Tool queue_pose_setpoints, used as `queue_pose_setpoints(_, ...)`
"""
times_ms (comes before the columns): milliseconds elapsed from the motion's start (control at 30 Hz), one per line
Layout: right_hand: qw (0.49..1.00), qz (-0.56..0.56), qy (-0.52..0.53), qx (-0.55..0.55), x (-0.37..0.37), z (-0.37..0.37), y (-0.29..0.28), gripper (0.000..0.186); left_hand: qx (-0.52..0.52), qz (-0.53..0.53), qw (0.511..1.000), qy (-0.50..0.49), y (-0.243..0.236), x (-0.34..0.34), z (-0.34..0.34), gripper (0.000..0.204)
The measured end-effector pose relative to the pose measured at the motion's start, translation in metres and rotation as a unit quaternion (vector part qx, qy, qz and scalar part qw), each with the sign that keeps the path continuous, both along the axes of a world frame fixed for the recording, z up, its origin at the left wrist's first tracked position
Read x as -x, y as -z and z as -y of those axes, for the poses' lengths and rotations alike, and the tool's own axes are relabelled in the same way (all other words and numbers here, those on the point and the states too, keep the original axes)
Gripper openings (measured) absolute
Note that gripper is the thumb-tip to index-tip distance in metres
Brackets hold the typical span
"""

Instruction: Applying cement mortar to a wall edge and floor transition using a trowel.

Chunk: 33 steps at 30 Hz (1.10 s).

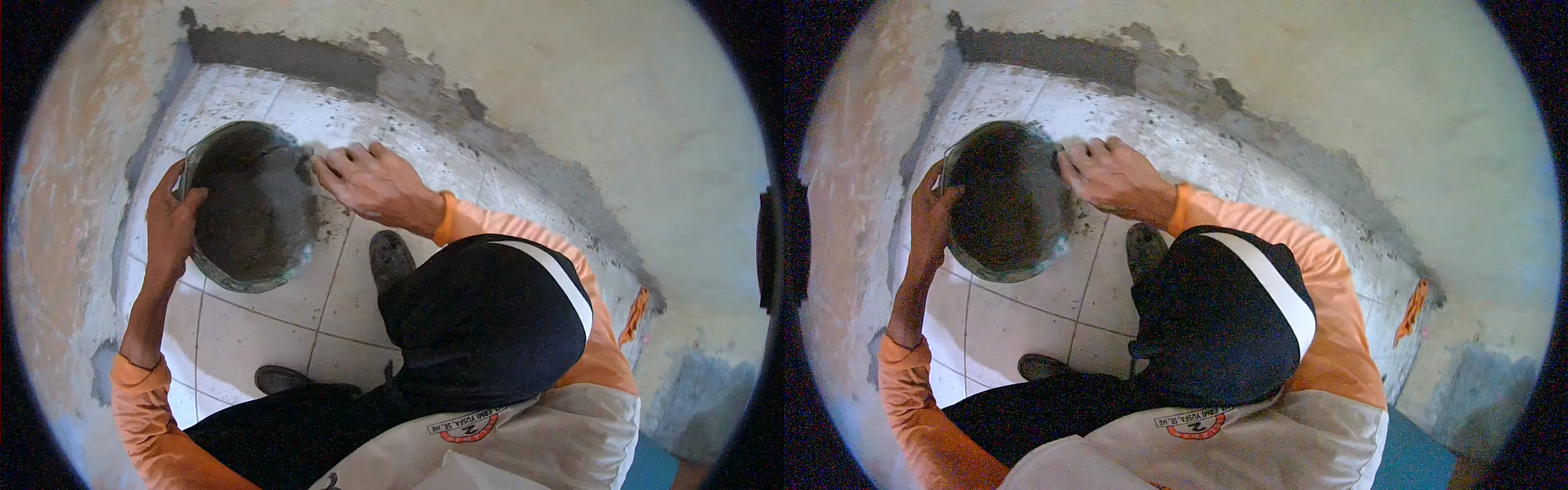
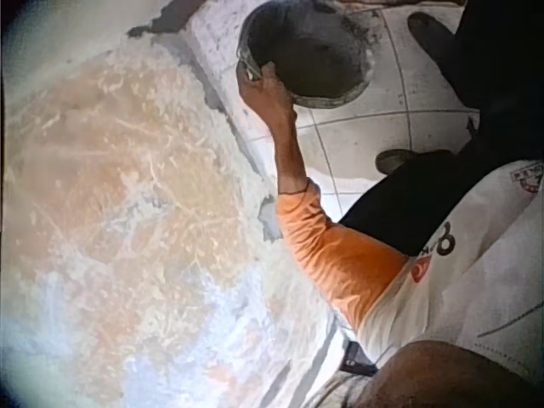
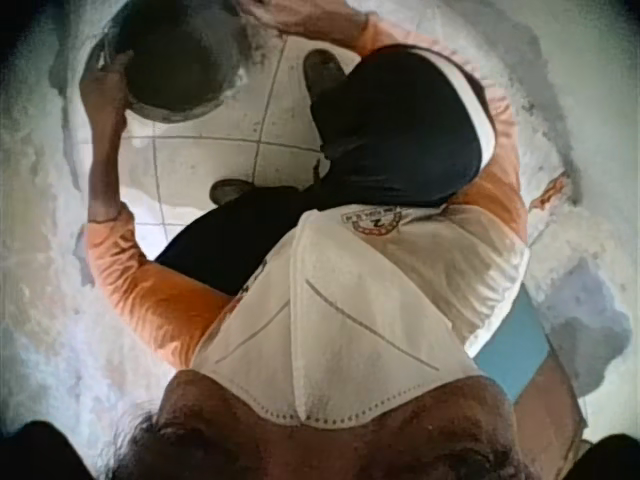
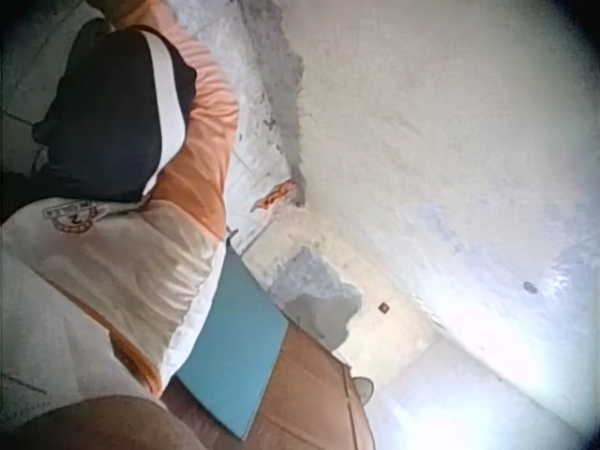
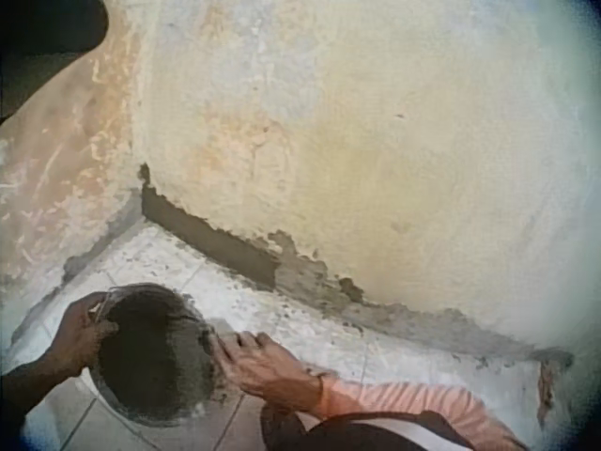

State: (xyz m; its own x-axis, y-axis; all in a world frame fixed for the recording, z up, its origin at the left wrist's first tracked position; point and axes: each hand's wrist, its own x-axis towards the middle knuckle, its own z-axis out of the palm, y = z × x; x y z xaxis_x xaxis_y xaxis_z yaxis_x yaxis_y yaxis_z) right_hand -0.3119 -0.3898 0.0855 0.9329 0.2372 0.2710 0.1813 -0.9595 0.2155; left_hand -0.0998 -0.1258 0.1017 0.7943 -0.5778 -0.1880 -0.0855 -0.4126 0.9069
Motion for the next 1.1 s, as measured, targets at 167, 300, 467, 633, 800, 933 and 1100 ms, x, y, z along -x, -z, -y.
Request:
queue_pose_setpoints(167,0.980,-0.086,-0.041,0.174,-0.014,-0.016,0.003,0.036,-0.011,0.085,0.994,0.068,0.024,0.024,0.035,0.056)
queue_pose_setpoints(300,0.957,-0.242,-0.123,0.099,-0.013,0.003,-0.014,0.024,0.016,0.234,0.969,0.072,0.060,0.000,0.036,0.057)
queue_pose_setpoints(467,0.946,-0.283,-0.144,0.068,-0.015,0.054,-0.028,0.023,-0.002,0.292,0.954,0.068,0.041,0.032,0.074,0.046)
queue_pose_setpoints(633,0.950,-0.297,-0.094,-0.007,-0.002,0.043,-0.019,0.033,-0.043,0.262,0.958,0.109,0.034,0.024,0.065,0.045)
queue_pose_setpoints(800,0.916,-0.356,-0.022,-0.185,0.028,0.051,-0.028,0.035,-0.025,0.271,0.958,0.089,0.035,0.023,0.066,0.043)
queue_pose_setpoints(933,0.867,-0.351,-0.008,-0.353,0.040,0.056,0.006,0.038,-0.065,0.254,0.963,0.067,0.028,0.032,0.062,0.043)
queue_pose_setpoints(1100,0.709,-0.403,0.164,-0.555,0.053,0.047,0.021,0.043,-0.022,0.261,0.963,0.063,0.042,0.018,0.044,0.045)
